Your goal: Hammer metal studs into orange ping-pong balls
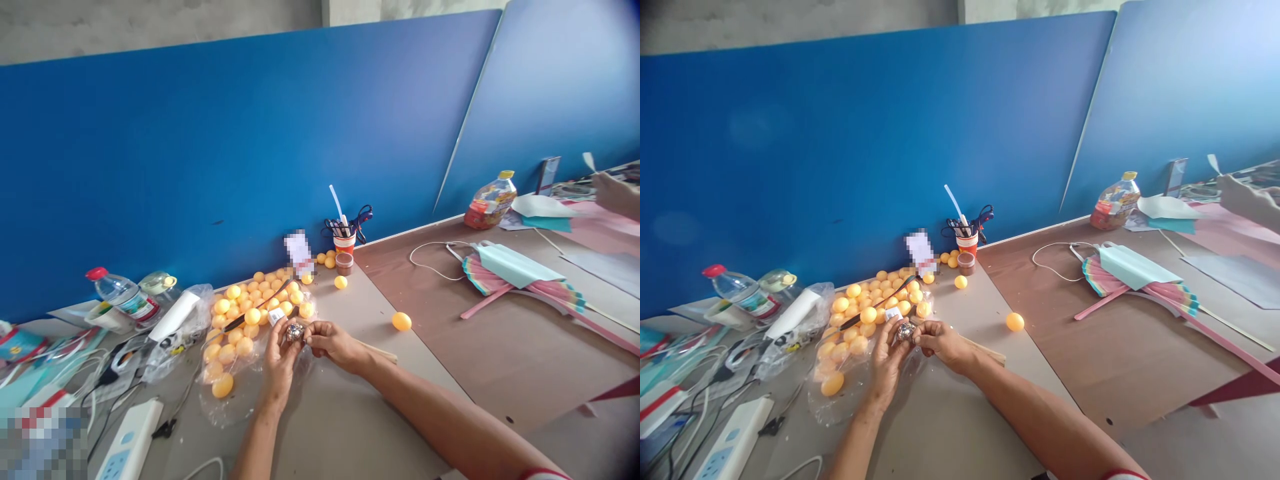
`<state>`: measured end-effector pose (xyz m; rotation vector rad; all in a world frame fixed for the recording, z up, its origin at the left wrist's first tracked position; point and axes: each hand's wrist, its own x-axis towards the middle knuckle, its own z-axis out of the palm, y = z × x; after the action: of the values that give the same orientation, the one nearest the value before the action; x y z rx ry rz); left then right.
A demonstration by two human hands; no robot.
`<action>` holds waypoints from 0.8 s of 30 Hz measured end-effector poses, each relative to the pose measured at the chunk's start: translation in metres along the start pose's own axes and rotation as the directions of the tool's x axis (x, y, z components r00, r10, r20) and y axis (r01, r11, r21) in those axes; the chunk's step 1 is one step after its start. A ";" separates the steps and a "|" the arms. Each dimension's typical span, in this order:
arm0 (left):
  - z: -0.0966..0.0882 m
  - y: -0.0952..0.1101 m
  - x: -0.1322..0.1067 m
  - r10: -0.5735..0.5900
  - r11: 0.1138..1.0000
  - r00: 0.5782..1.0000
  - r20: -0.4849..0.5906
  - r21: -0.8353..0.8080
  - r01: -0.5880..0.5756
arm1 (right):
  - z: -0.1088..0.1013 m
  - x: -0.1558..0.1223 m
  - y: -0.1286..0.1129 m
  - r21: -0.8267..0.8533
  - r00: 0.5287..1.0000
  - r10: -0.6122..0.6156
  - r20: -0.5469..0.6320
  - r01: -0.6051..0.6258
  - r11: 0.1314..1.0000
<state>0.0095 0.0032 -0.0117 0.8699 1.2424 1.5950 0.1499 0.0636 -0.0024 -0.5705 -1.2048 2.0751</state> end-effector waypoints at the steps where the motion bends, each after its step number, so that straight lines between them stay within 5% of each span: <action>1: 0.000 0.000 -0.001 -0.009 1.000 1.000 0.013 -0.004 0.009 | 0.000 0.000 0.000 0.003 1.000 -0.004 0.001 0.004 1.000; 24: 0.003 0.006 -0.004 -0.074 0.994 0.995 0.069 -0.079 0.080 | -0.002 0.002 0.003 -0.018 0.999 -0.024 -0.026 0.024 1.000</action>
<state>0.0126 0.0001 -0.0050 0.8075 1.1427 1.5329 0.1484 0.0653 -0.0058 -0.5873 -1.2106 2.0324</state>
